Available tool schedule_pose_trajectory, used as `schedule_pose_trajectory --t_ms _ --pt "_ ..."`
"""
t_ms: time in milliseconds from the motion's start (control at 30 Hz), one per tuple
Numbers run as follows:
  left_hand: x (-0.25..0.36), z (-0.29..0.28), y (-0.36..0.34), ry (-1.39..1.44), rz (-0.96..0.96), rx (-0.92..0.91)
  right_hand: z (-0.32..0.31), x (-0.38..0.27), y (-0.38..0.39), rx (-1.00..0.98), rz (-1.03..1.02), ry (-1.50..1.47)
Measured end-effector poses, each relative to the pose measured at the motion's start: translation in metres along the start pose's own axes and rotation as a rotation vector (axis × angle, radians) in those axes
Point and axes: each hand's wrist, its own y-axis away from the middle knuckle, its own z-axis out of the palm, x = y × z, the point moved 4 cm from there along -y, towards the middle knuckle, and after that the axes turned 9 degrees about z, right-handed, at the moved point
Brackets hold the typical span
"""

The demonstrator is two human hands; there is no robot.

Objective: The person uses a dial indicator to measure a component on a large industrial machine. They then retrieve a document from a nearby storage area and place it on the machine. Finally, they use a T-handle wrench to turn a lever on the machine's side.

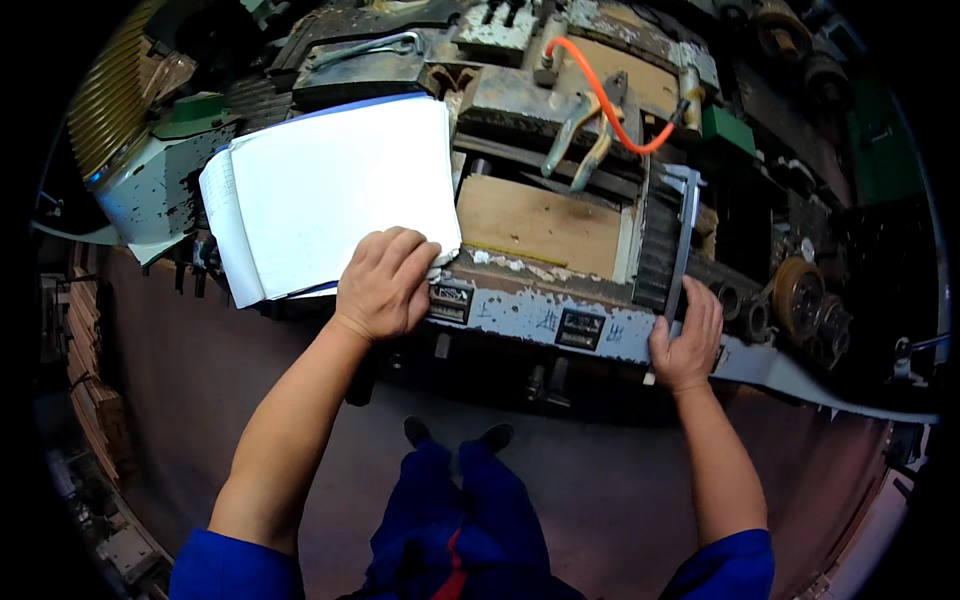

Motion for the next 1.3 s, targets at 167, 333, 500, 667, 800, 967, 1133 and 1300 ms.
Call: schedule_pose_trajectory --t_ms 167,333,500,667,800,967,1133,1300 --pt "0.004 0.000 -0.001 -0.028 -0.006 -0.008 -0.006 -0.006 0.001 0.021 -0.009 -0.008" --pt "0.004 0.000 0.002 -0.047 -0.010 -0.004 -0.006 -0.009 -0.001 0.014 -0.015 -0.013" --pt "0.003 0.000 0.000 -0.072 -0.006 -0.048 -0.008 -0.007 0.004 0.005 0.001 -0.042" --pt "0.009 -0.004 -0.006 -0.046 -0.013 0.006 -0.015 -0.004 -0.007 -0.018 -0.002 -0.129" --pt "0.014 -0.004 -0.011 -0.063 0.025 0.035 -0.023 -0.005 -0.005 -0.052 0.035 -0.126" --pt "0.015 -0.001 -0.012 -0.038 0.017 -0.032 -0.028 -0.003 -0.003 -0.095 0.090 -0.155" --pt "0.013 -0.010 -0.013 -0.061 0.025 -0.028 -0.026 -0.001 -0.007 -0.084 0.106 -0.224" --pt "0.005 -0.014 -0.019 -0.048 0.026 -0.062 -0.018 0.012 -0.004 -0.048 0.102 -0.241"
